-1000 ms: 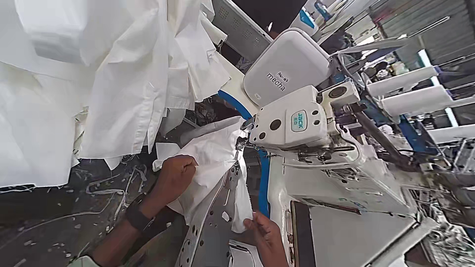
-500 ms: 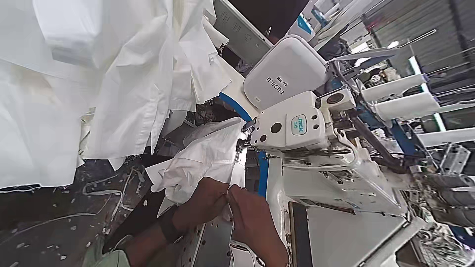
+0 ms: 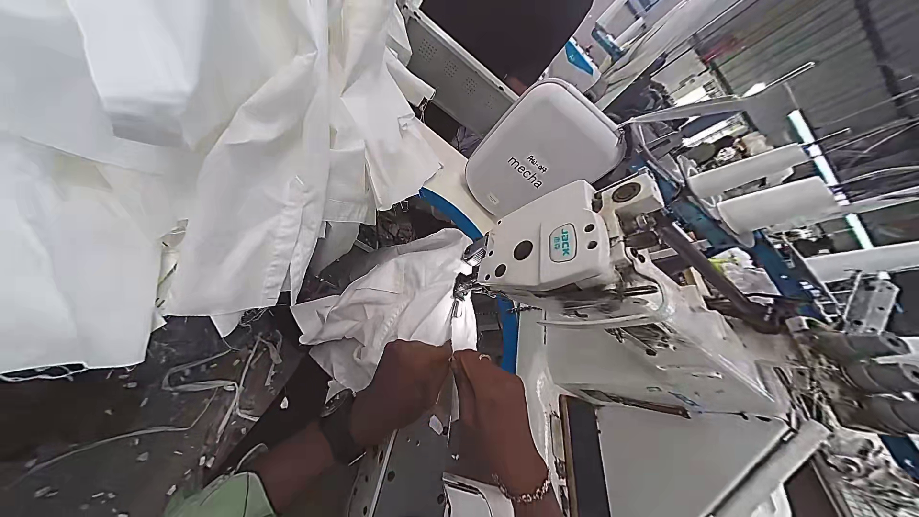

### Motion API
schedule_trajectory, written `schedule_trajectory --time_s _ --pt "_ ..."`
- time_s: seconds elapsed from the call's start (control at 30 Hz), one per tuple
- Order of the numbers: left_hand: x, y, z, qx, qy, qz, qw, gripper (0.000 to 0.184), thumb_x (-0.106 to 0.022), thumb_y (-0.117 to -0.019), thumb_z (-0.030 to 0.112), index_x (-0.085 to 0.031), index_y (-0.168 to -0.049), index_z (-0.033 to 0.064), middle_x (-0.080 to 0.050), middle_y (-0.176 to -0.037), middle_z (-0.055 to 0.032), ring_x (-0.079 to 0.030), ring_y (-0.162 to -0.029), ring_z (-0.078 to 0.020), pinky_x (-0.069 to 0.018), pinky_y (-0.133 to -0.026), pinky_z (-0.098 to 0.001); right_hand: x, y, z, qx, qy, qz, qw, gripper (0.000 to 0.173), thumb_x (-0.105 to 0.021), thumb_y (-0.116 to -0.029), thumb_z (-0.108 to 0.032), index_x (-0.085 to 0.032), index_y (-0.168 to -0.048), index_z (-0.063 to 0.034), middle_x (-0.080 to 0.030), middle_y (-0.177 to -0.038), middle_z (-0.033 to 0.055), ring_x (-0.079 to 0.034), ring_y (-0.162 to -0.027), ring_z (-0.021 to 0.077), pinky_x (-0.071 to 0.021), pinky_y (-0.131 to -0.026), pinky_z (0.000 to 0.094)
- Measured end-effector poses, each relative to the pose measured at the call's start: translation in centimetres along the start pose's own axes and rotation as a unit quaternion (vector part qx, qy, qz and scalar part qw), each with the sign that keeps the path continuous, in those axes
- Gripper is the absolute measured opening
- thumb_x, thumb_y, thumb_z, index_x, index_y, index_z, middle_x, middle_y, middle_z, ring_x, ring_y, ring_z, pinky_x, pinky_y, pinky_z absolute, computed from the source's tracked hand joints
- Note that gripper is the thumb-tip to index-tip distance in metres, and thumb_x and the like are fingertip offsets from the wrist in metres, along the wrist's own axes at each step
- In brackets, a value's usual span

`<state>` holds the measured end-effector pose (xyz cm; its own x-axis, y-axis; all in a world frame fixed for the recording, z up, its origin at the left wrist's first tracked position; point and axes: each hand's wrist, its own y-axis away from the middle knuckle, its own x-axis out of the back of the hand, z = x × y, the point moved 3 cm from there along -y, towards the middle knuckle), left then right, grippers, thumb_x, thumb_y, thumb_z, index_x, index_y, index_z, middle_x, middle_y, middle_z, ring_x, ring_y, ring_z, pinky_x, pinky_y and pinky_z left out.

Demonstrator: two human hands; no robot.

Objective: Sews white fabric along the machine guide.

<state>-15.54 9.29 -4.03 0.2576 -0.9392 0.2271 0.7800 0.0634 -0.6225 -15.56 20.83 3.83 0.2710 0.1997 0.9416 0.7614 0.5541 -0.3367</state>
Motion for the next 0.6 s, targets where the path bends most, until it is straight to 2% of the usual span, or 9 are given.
schedule_trajectory --time_s 0.17,0.23,0.3,0.33,0.4,0.47,0.53,0.57,0.6 --pt "0.9 -0.1 0.4 0.027 -0.113 0.050 0.992 0.030 -0.052 -0.0923 0.012 -0.080 -0.093 0.0016 -0.066 -0.064 -0.0092 -0.066 -0.058 -0.0248 -0.0523 -0.053 -0.0384 -1.3 2.1 -0.8 -0.082 0.021 0.082 0.993 0.026 -0.054 -0.0894 -0.013 -0.075 -0.085 0.0018 -0.069 -0.069 0.0125 -0.068 -0.056 0.0240 -0.0521 -0.047 0.0359" --pt "2.9 1.7 -1.2 0.087 -0.214 0.087 0.969 0.025 -0.055 -0.0901 0.012 -0.080 -0.090 0.0052 -0.073 -0.079 -0.0128 -0.072 -0.074 -0.0315 -0.0580 -0.065 -0.0463 -1.3 3.9 -0.7 -0.147 0.047 0.050 0.987 0.020 -0.060 -0.0832 -0.010 -0.075 -0.085 0.0029 -0.069 -0.074 0.0158 -0.069 -0.058 0.0282 -0.0536 -0.049 0.0403" --pt "5.9 3.9 -4.8 0.172 -0.260 0.061 0.948 0.016 -0.062 -0.0877 0.004 -0.077 -0.090 -0.0001 -0.075 -0.094 -0.0196 -0.073 -0.092 -0.0419 -0.0566 -0.080 -0.0586 -1.5 4.4 -0.1 -0.227 0.043 -0.074 0.970 0.014 -0.067 -0.0833 -0.005 -0.074 -0.087 0.0064 -0.070 -0.082 0.0233 -0.072 -0.069 0.0380 -0.0562 -0.056 0.0504" --pt "7.7 4.7 -6.0 0.218 -0.251 0.011 0.943 0.014 -0.063 -0.0880 -0.001 -0.077 -0.090 -0.0027 -0.075 -0.093 -0.0227 -0.072 -0.092 -0.0457 -0.0542 -0.082 -0.0629 -1.8 4.1 0.3 -0.282 0.030 -0.187 0.940 0.016 -0.066 -0.0901 -0.005 -0.074 -0.093 0.0085 -0.070 -0.092 0.0275 -0.072 -0.083 0.0428 -0.0558 -0.068 0.0555" --pt "11.5 4.5 -5.4 0.266 -0.147 -0.179 0.936 0.015 -0.060 -0.0888 -0.005 -0.072 -0.081 -0.0079 -0.068 -0.075 -0.0253 -0.068 -0.074 -0.0447 -0.0496 -0.070 -0.0629 -3.0 2.8 1.6 -0.357 0.014 -0.412 0.838 0.028 -0.056 -0.1027 -0.015 -0.071 -0.110 0.0070 -0.068 -0.116 0.0279 -0.066 -0.113 0.0426 -0.0506 -0.093 0.0565" --pt "13.7 4.0 -2.5 0.214 0.058 -0.406 0.887 0.020 -0.054 -0.0867 0.000 -0.063 -0.069 -0.0032 -0.056 -0.060 -0.0100 -0.055 -0.056 -0.0204 -0.0442 -0.055 -0.0407 -4.4 3.5 3.1 -0.363 -0.029 -0.500 0.786 0.031 -0.056 -0.1036 -0.021 -0.070 -0.110 0.0054 -0.069 -0.116 0.0263 -0.065 -0.115 0.0414 -0.0490 -0.097 0.0574" --pt "13.7 2.7 -0.4 0.152 0.163 -0.495 0.840 0.024 -0.056 -0.0907 0.011 -0.059 -0.069 0.0019 -0.052 -0.060 -0.0043 -0.050 -0.056 -0.0132 -0.0392 -0.053 -0.0346 -4.6 4.9 4.2 -0.345 -0.103 -0.451 0.816 0.028 -0.060 -0.1021 -0.021 -0.072 -0.100 0.0048 -0.071 -0.104 0.0237 -0.067 -0.104 0.0386 -0.0487 -0.093 0.0568" --pt "13.1 1.9 0.1 0.154 0.165 -0.494 0.840 0.024 -0.060 -0.0937 0.018 -0.065 -0.082 -0.0022 -0.060 -0.069 -0.0096 -0.058 -0.064 -0.0177 -0.0462 -0.059 -0.0391 -4.1 5.9 4.6 -0.326 -0.161 -0.377 0.852 0.025 -0.064 -0.0995 -0.018 -0.074 -0.096 0.0048 -0.073 -0.097 0.0222 -0.069 -0.098 0.0365 -0.0497 -0.092 0.0557" --pt "12.3 1.1 0.5 0.183 0.153 -0.473 0.848 0.030 -0.065 -0.0960 0.022 -0.069 -0.104 -0.0069 -0.067 -0.085 -0.0159 -0.064 -0.076 -0.0227 -0.0527 -0.071 -0.0431 -3.4 6.9 4.9 -0.293 -0.224 -0.280 0.886 0.022 -0.068 -0.0955 -0.015 -0.076 -0.093 0.0048 -0.073 -0.094 0.0209 -0.070 -0.094 0.0340 -0.0524 -0.090 0.0544"
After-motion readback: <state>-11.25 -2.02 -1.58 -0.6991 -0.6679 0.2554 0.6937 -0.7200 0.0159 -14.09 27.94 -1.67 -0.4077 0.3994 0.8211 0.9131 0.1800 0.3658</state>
